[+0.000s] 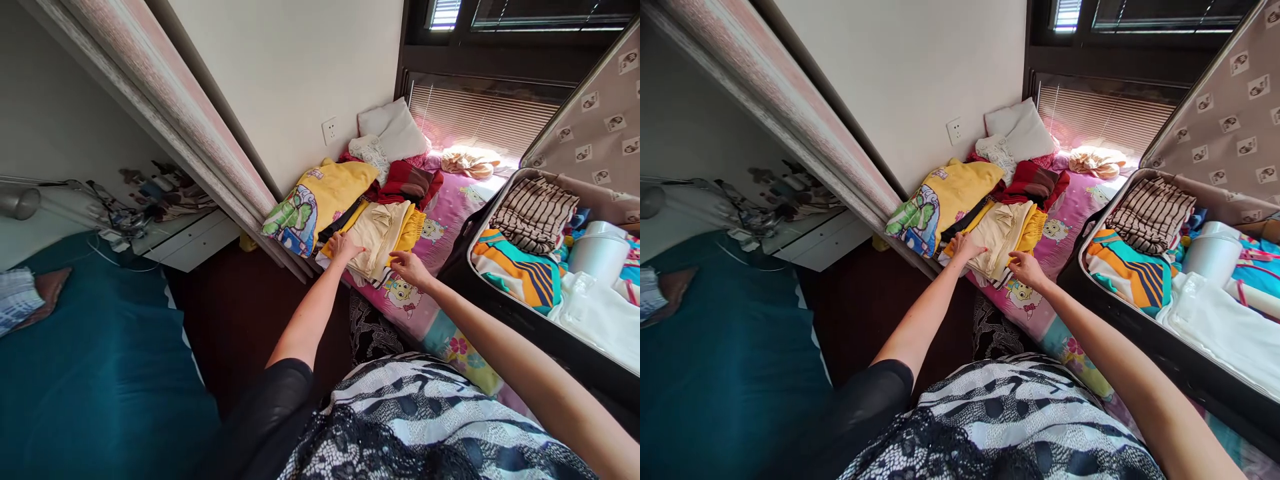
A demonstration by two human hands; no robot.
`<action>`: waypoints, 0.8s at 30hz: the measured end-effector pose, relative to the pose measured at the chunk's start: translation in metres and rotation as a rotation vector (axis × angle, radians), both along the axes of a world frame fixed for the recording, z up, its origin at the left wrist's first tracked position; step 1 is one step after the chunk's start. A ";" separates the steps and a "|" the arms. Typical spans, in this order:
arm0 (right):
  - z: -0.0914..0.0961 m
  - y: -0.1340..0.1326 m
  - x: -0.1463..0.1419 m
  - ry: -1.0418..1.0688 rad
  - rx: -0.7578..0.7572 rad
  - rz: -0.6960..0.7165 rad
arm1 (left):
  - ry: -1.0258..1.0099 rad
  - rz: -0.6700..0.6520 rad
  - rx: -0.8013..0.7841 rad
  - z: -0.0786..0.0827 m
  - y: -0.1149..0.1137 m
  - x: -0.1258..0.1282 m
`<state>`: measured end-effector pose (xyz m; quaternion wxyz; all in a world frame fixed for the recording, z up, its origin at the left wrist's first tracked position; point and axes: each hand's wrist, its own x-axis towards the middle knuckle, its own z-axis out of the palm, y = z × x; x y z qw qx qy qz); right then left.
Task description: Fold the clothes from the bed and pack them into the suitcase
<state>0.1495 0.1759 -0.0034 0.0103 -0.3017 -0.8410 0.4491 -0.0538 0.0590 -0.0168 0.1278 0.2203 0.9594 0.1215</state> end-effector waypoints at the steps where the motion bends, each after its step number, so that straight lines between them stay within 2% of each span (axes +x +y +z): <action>1: 0.001 -0.002 -0.005 -0.020 0.013 0.013 | -0.008 -0.011 -0.008 0.001 0.002 -0.001; 8: -0.002 -0.003 -0.028 -0.069 0.150 0.043 | 0.101 -0.033 0.060 0.006 -0.005 -0.001; 12: -0.007 -0.006 -0.046 0.001 0.229 0.071 | -0.050 -0.069 0.150 0.017 -0.007 -0.008; 14: -0.011 -0.012 -0.057 0.103 0.224 0.154 | -0.203 -0.058 0.290 0.024 -0.001 -0.009; 17: -0.014 -0.023 -0.070 0.279 0.167 0.232 | -0.581 0.013 0.659 0.034 0.012 -0.002; 19: -0.011 -0.027 -0.074 0.360 0.142 0.130 | -0.837 0.045 0.899 0.040 0.019 0.007; 21: -0.002 -0.022 -0.074 0.389 0.134 -0.034 | -1.000 0.015 1.074 0.045 0.021 0.013; 24: 0.025 -0.007 -0.066 0.366 0.122 -0.138 | -1.027 -0.007 1.203 0.051 0.017 0.015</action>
